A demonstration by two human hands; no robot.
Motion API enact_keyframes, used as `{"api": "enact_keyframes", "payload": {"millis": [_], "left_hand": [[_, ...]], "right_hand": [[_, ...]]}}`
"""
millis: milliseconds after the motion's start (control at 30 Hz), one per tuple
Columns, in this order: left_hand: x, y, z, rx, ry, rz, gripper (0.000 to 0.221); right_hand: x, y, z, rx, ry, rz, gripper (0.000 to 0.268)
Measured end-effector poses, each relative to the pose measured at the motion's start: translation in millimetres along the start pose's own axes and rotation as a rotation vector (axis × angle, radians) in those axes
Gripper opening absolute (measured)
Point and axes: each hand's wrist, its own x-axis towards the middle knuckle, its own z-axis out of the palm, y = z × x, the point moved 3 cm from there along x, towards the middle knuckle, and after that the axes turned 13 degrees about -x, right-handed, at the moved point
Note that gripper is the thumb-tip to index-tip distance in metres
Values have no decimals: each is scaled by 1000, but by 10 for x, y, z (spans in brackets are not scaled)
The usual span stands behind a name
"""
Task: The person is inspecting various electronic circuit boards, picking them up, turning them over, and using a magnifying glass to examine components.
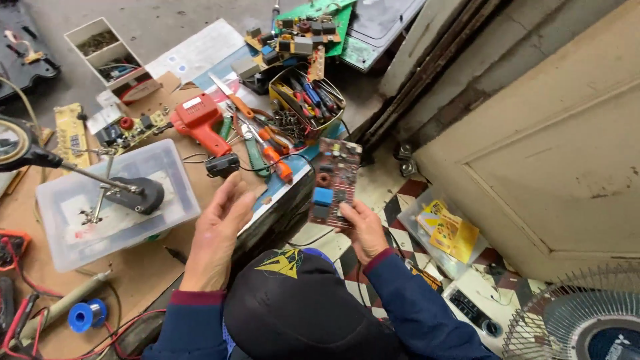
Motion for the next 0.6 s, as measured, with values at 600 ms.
{"api": "enact_keyframes", "payload": {"millis": [600], "left_hand": [[210,-825,-271,-277,219,-284,44]], "right_hand": [[149,1643,-3979,-830,848,489,14]]}}
